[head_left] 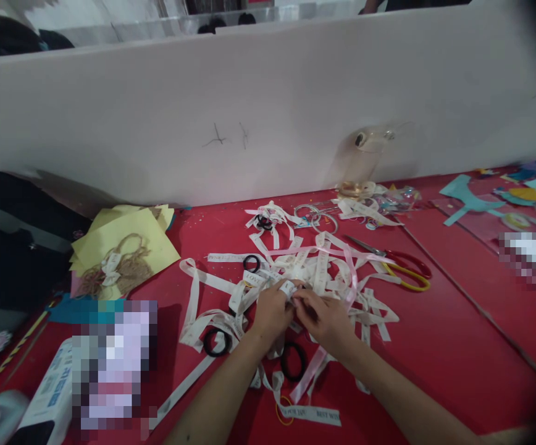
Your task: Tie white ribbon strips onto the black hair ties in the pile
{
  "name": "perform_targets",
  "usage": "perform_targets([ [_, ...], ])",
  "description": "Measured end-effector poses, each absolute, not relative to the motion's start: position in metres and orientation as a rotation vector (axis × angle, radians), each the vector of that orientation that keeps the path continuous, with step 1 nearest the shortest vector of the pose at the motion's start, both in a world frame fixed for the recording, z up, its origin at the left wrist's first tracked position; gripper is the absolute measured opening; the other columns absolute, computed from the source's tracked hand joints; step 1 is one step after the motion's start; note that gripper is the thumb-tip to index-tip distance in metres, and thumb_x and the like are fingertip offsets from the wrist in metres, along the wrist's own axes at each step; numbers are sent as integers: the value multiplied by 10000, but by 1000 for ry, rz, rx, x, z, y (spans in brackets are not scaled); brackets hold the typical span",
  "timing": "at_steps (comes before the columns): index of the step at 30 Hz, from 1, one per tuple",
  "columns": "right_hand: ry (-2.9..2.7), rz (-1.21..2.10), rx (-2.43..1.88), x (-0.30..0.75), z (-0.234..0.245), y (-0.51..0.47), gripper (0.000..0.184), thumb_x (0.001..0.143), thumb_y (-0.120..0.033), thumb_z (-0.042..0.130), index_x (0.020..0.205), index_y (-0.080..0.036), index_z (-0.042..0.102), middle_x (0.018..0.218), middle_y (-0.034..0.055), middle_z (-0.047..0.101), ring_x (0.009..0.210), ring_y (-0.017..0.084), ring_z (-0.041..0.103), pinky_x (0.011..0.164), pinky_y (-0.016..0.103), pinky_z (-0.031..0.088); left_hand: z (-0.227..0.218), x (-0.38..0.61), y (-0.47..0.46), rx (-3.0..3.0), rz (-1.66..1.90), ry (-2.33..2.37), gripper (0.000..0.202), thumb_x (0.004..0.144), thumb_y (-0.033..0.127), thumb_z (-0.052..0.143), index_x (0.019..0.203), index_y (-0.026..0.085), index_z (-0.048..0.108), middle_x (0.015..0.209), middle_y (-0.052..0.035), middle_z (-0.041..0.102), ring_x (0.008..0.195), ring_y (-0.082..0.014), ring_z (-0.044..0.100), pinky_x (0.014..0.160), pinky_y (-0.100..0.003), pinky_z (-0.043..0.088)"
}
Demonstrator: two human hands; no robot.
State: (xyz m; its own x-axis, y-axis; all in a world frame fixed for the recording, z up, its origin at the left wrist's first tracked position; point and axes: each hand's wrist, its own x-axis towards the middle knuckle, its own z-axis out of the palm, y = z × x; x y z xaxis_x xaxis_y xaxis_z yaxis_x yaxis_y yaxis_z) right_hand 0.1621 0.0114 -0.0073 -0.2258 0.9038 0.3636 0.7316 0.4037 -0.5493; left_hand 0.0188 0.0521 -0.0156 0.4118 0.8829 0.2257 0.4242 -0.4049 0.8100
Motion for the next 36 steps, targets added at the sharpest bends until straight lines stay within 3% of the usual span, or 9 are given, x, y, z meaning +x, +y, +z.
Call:
perform_targets([
  [19,-1963,576,-1389,164,-3,12,133,919,-251,421,972,-215,537,702,-16,661,507,114,564,550,226,405,-14,18,52,2015,789,1112,424,707,59,498,1092,175,634,1082,-83,667,986,-215,603,890,-340,442],
  [36,-1921,651,-1396,163,-3,13,126,907,-254,421,973,-222,524,652,-32,621,463,111,520,510,224,385,-16,19,52,2070,733,1180,297,716,78,505,967,160,641,978,-84,681,849,-207,609,783,-323,458],
])
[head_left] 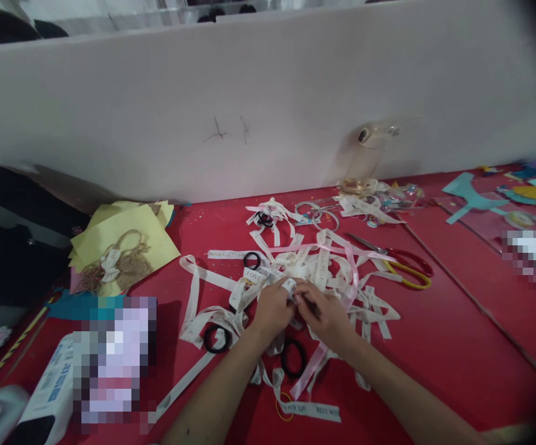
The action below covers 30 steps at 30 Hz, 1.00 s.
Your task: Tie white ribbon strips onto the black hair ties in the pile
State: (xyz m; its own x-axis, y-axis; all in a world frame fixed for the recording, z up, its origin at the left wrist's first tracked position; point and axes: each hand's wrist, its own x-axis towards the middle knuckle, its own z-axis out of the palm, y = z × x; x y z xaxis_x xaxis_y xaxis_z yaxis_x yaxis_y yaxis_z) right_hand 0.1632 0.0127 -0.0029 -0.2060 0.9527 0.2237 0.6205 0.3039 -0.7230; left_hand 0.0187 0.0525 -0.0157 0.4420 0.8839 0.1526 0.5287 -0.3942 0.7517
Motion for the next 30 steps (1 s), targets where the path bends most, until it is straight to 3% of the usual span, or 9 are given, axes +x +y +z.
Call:
perform_targets([
  [11,-1883,684,-1334,163,-4,11,135,909,-262,444,1001,-218,533,683,-15,643,542,120,587,557,225,434,-14,19,51,1936,851,1077,464,666,24,470,1060,192,649,1058,-61,675,972,-197,600,893,-329,444],
  [21,-1848,701,-1258,163,-7,11,300,898,-302,503,1187,-222,482,583,-52,522,496,117,502,539,239,423,-12,19,55,1599,1065,1016,504,656,2,428,1065,182,662,1072,-47,685,1032,-176,600,955,-330,430],
  [30,-1651,687,-1336,160,-2,9,265,891,-309,499,1137,-211,489,638,-17,580,529,140,551,507,252,422,-7,22,54,1391,1132,936,272,759,147,543,981,159,699,946,-51,708,865,-170,622,845,-296,463],
])
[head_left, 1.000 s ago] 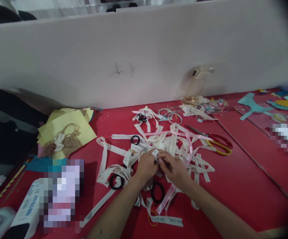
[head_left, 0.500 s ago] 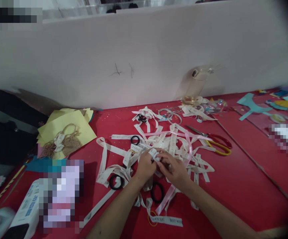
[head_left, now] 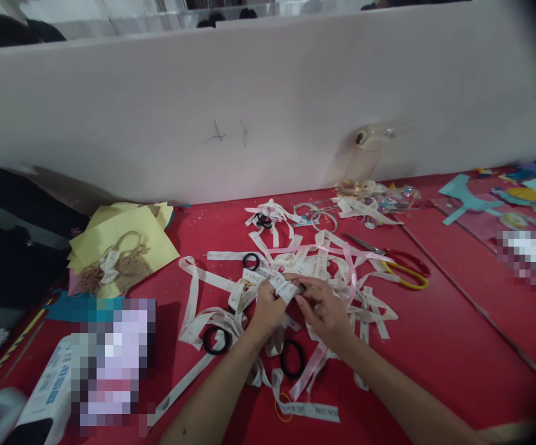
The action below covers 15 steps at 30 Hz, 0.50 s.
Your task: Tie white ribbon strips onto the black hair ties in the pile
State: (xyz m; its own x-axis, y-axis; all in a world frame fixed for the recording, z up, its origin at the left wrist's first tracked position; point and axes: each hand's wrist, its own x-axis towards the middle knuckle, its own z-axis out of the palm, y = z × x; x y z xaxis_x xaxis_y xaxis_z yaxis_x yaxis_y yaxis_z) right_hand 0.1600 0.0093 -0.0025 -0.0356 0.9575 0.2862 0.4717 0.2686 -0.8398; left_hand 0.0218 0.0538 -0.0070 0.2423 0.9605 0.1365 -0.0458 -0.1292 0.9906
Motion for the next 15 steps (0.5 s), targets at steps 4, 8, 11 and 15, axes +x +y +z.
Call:
perform_targets([
  [4,-1620,680,-1365,159,-2,8,271,899,-277,471,1159,-201,467,561,-44,526,470,141,519,491,262,417,-9,22,55,1177,1078,931,222,756,283,619,888,138,723,723,-42,678,595,-122,536,582,-232,424],
  [8,-1595,680,-1392,161,-8,9,224,888,-264,486,1104,-204,480,597,-39,552,491,136,536,484,252,411,-15,23,55,989,1011,820,235,727,334,662,794,119,726,510,19,511,456,-59,340,455,-196,247],
  [11,-1614,672,-1452,163,-11,10,84,898,-266,480,910,-214,544,570,-43,547,466,119,512,474,243,385,-15,24,55,892,978,786,274,706,368,679,775,105,719,480,46,411,438,-42,269,440,-198,167],
  [15,-1645,602,-1417,165,-9,12,81,888,-242,508,828,-211,552,655,-22,595,548,120,551,542,243,413,-12,24,55,869,985,786,305,695,360,692,851,99,720,479,59,370,436,-36,252,438,-197,157],
])
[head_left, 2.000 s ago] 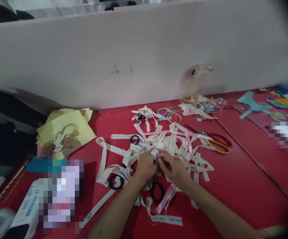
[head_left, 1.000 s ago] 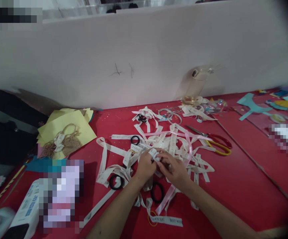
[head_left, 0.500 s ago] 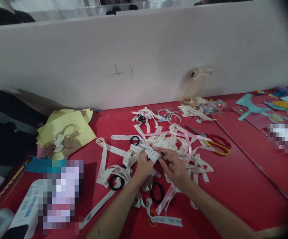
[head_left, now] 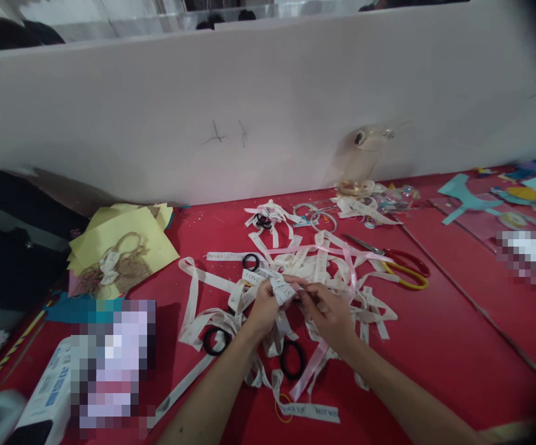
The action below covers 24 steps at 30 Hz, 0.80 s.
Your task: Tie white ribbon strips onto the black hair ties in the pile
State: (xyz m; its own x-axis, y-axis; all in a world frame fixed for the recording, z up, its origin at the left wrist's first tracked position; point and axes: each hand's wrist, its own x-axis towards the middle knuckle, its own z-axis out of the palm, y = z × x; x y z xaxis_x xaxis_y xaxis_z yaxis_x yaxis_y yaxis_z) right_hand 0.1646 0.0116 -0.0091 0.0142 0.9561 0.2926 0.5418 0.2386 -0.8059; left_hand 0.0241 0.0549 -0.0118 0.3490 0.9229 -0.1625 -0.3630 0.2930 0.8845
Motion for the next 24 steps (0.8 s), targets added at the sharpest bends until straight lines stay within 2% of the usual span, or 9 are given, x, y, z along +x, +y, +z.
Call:
perform_targets([
  [4,-1624,486,-1324,166,-5,12,59,880,-194,518,875,-216,572,747,-4,615,643,134,579,610,253,445,-11,23,55,900,978,783,360,682,332,708,966,110,709,479,60,412,438,-35,246,440,-187,178],
  [7,-1562,401,-1288,167,-4,12,97,878,-180,521,931,-221,591,775,4,613,680,141,589,632,261,466,-10,22,55,1015,910,763,401,688,327,699,1040,135,695,571,-3,587,489,-80,407,483,-201,309],
  [9,-1528,336,-1258,169,-3,11,123,872,-164,521,952,-219,597,808,18,622,727,153,605,657,274,484,-9,22,56,1124,860,721,380,711,316,672,1053,152,694,681,-46,667,619,-142,536,583,-239,406],
  [11,-1536,250,-1214,171,-3,10,154,860,-136,523,961,-218,604,830,29,639,771,167,619,678,288,497,-9,23,56,1235,817,689,330,723,282,650,1026,164,707,757,-55,695,742,-185,587,703,-283,446],
  [13,-1570,152,-1161,174,-2,8,202,839,-102,529,979,-221,612,850,38,659,799,179,627,691,304,506,-9,23,56,1330,768,676,293,717,223,635,992,164,715,793,-48,700,794,-199,594,773,-306,445],
  [18,-1722,-79,-996,183,1,8,300,755,-69,572,1013,-216,616,815,49,653,797,208,616,706,369,523,-7,22,55,1579,669,644,330,670,37,494,902,148,700,780,-9,666,754,-152,548,759,-258,427],
  [20,-1796,-131,-882,184,2,8,271,699,-81,594,942,-199,609,797,55,628,793,218,606,682,384,524,-7,22,55,1711,621,656,319,634,9,465,828,142,681,740,4,632,723,-134,515,726,-232,410],
  [24,-1864,-126,-776,184,6,10,194,631,-72,578,777,-193,533,733,38,575,723,199,581,624,372,508,-8,20,53,1848,501,664,152,628,44,508,700,127,614,640,28,530,618,-102,435,601,-197,364],
])
